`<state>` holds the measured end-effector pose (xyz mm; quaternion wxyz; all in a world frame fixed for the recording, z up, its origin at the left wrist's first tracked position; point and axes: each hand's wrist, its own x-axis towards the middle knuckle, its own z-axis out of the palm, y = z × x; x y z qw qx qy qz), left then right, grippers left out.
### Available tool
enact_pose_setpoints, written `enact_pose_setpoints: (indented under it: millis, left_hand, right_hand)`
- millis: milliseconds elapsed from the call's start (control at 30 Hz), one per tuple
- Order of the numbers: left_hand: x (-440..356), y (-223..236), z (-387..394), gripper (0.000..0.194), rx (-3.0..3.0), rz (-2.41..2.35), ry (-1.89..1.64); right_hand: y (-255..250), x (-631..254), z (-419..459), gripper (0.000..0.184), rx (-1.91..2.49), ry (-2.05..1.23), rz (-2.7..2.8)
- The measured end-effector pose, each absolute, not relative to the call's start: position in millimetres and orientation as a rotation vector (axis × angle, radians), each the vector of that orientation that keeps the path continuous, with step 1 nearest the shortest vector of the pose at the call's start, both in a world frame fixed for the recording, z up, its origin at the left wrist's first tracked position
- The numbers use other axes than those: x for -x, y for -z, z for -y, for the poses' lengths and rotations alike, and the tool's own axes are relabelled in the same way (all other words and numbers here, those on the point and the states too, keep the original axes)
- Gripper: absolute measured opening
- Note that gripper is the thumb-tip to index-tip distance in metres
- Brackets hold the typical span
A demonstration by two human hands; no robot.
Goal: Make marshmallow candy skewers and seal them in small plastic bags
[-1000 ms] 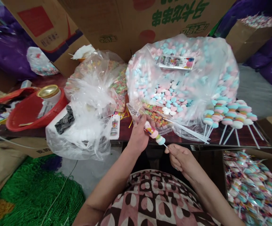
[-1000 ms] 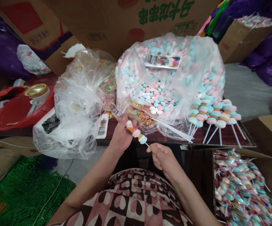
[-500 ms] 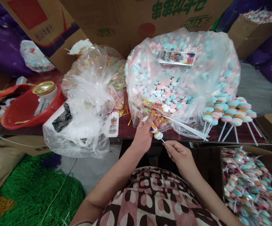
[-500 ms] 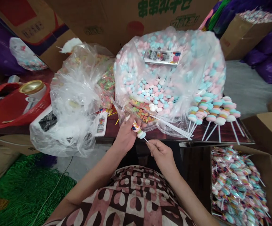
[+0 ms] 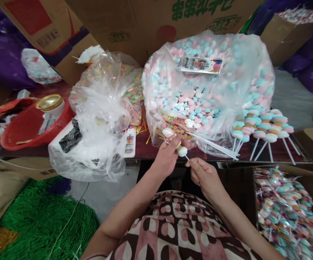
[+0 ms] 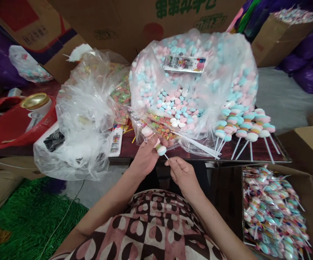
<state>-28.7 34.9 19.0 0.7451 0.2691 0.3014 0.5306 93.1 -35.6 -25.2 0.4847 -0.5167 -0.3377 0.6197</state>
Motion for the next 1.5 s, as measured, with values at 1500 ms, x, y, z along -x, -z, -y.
enact_pose_setpoints:
  millis: [1500]
  left_hand:
    - [40,-30,-47,0.03,-0.558,-0.714,-1.362]
  right_hand:
    - [25,-99,44,0.032,1.449,-1.249,1.218]
